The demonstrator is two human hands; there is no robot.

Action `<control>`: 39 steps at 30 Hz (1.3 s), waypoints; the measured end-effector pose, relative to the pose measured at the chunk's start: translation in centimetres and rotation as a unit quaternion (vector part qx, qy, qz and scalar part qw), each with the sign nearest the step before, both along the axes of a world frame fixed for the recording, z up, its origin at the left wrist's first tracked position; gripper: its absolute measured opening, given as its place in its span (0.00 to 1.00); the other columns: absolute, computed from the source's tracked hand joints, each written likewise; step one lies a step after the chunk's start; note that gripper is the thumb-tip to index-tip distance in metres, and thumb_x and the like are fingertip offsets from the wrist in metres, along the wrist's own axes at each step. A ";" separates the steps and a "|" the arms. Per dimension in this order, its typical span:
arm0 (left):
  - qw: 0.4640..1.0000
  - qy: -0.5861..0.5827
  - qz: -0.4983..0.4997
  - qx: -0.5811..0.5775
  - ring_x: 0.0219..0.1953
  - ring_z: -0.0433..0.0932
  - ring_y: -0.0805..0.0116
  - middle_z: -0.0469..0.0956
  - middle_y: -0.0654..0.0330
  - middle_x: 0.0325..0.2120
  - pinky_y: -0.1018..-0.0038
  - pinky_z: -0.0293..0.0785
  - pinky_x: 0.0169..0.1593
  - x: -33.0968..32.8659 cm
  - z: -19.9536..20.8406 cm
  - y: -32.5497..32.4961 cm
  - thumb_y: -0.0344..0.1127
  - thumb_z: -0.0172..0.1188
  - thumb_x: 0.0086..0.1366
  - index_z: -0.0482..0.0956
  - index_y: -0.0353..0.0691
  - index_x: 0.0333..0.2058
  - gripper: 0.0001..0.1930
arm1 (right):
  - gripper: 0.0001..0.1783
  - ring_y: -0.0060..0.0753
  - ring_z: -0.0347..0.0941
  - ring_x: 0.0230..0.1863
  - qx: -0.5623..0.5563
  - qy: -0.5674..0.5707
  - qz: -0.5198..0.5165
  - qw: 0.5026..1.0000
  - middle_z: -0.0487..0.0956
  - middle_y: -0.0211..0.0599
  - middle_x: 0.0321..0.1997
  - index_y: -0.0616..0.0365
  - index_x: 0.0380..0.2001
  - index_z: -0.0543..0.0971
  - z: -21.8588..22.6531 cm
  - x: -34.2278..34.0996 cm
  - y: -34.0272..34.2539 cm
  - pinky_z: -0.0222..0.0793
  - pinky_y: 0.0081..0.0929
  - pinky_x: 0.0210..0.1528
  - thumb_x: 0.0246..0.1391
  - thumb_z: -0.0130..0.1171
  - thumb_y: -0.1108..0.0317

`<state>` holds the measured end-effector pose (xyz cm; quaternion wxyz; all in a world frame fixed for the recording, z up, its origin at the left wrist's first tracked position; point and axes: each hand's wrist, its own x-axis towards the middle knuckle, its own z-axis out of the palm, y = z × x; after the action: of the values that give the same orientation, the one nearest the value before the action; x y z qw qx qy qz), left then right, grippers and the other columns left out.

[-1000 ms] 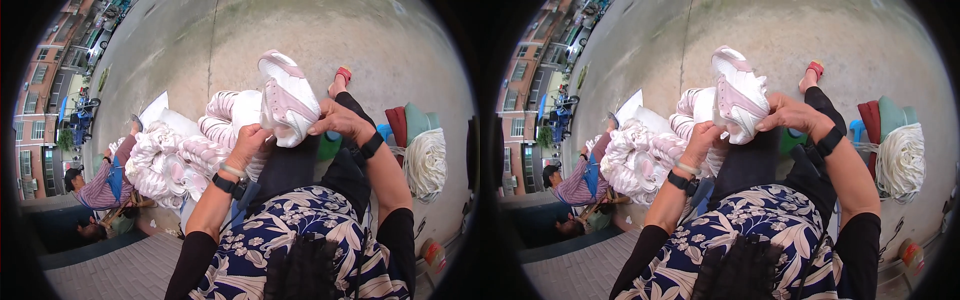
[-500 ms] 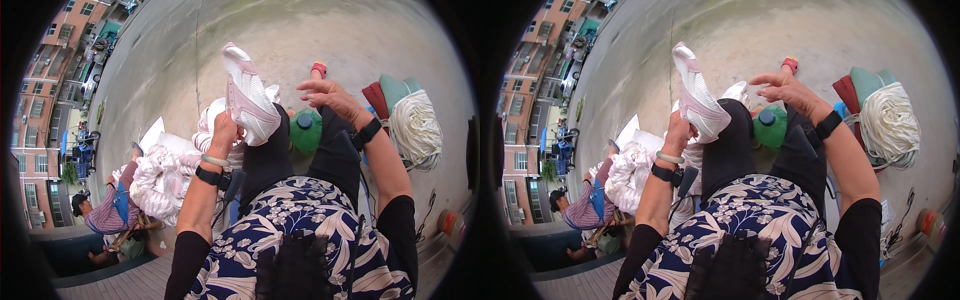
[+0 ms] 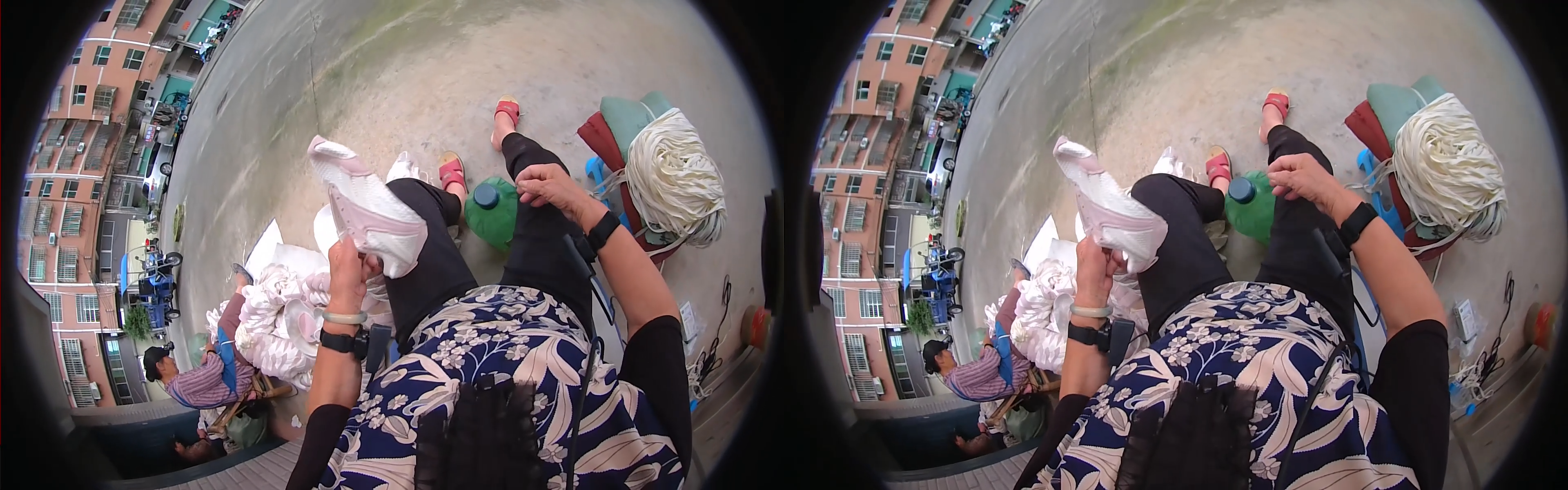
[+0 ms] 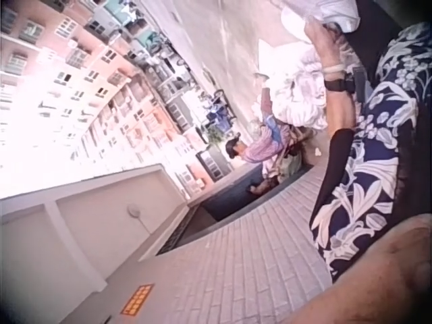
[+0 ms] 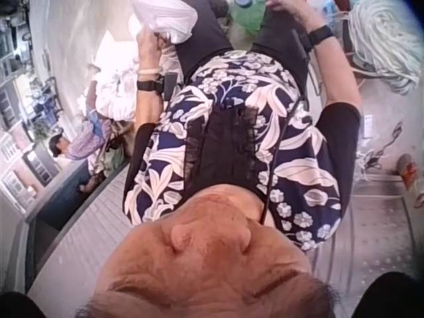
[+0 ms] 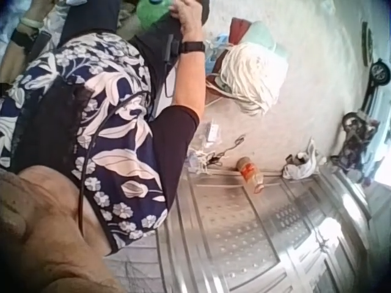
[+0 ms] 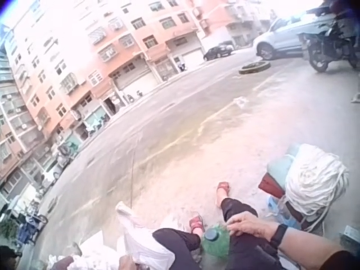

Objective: Insert and thread laces through the eyelets of pink sneakers.

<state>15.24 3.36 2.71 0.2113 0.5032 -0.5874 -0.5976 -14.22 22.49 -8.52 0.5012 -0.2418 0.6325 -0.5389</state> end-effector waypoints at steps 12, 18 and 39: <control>1.000 0.012 0.002 -0.002 0.06 0.59 0.78 0.70 0.60 0.11 0.80 0.64 0.13 2.2 -0.8 -0.4 0.44 0.44 0.62 0.71 0.33 0.30 0.17 | 0.06 0.18 0.72 0.25 -0.021 -0.064 -0.136 0.988 0.76 0.28 0.26 0.54 0.28 0.76 -1.8 -0.1 1.2 0.67 0.15 0.28 0.51 0.55 0.64; 1.000 0.014 0.007 0.023 0.06 0.60 0.79 0.70 0.60 0.11 0.81 0.65 0.14 2.0 -1.4 -0.1 0.42 0.46 0.62 0.71 0.34 0.30 0.15 | 0.07 0.15 0.71 0.27 -0.007 -0.084 -0.135 0.987 0.76 0.26 0.28 0.53 0.30 0.74 -1.5 0.7 1.6 0.67 0.14 0.31 0.54 0.53 0.63; 0.993 -0.040 -0.106 0.036 0.11 0.65 0.79 0.70 0.64 0.12 0.82 0.61 0.15 -1.3 -2.5 1.6 0.41 0.47 0.63 0.73 0.36 0.25 0.15 | 0.07 0.15 0.71 0.25 -0.010 -0.051 -0.109 0.993 0.75 0.27 0.27 0.55 0.29 0.76 -2.4 2.7 0.3 0.66 0.13 0.28 0.54 0.53 0.65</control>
<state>13.97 4.97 0.24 0.1048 0.4686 -0.6237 -0.6167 -11.51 22.80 -10.92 0.4683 -0.1489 0.6235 -0.6081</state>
